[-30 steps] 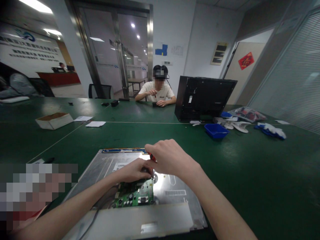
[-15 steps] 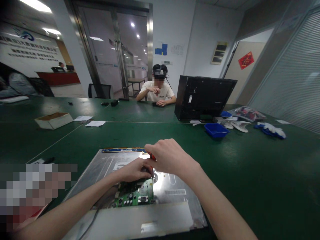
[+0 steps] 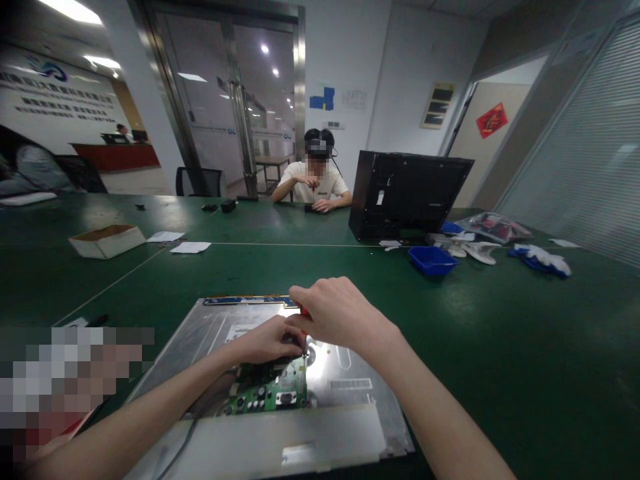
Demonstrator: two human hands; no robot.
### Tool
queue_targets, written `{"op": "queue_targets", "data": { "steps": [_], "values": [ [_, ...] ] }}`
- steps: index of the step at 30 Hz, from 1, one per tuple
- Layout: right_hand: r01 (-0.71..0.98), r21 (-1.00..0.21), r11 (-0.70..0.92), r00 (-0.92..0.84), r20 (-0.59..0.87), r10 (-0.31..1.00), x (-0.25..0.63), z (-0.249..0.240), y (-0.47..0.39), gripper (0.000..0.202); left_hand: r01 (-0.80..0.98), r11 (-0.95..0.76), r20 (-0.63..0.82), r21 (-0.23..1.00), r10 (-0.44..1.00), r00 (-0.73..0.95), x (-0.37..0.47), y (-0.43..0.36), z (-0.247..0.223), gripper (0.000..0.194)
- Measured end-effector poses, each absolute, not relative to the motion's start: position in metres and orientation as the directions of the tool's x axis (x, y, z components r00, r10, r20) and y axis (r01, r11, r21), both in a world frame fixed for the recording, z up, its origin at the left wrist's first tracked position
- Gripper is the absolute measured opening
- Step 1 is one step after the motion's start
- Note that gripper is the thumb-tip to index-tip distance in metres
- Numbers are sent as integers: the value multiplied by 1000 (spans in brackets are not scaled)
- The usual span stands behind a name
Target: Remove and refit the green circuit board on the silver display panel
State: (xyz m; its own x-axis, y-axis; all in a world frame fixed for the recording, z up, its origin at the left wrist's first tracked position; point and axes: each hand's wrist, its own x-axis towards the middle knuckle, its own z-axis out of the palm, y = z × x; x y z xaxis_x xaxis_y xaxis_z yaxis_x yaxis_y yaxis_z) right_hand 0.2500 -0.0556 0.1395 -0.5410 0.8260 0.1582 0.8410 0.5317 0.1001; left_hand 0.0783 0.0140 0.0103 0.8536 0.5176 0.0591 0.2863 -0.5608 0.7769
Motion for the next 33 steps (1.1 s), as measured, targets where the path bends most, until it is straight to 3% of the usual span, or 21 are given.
{"op": "queue_targets", "data": {
  "steps": [7, 11, 15, 22, 30, 33],
  "values": [
    [814, -11, 581, -574, 136, 807, 252, 145, -62, 12, 263, -541, 69, 799, 517, 853, 77, 17, 4, 14],
    [822, 53, 567, -568, 156, 808, 249, 143, -59, 8, 267, -544, 66, 796, 516, 854, 78, 16, 6, 14],
    [837, 107, 537, -547, 147, 824, 248, 141, -56, 16, 261, -547, 68, 795, 508, 858, 78, 15, 8, 13],
    [804, -28, 595, -587, 132, 799, 253, 147, -63, 13, 253, -539, 79, 803, 518, 852, 78, 17, 3, 14],
    [841, 95, 533, -541, 144, 828, 248, 141, -57, 12, 292, -536, 41, 792, 523, 851, 79, 15, 7, 15],
    [839, 67, 540, -544, 148, 826, 250, 141, -57, 15, 286, -544, 53, 789, 524, 850, 79, 15, 7, 14]
  ]
}}
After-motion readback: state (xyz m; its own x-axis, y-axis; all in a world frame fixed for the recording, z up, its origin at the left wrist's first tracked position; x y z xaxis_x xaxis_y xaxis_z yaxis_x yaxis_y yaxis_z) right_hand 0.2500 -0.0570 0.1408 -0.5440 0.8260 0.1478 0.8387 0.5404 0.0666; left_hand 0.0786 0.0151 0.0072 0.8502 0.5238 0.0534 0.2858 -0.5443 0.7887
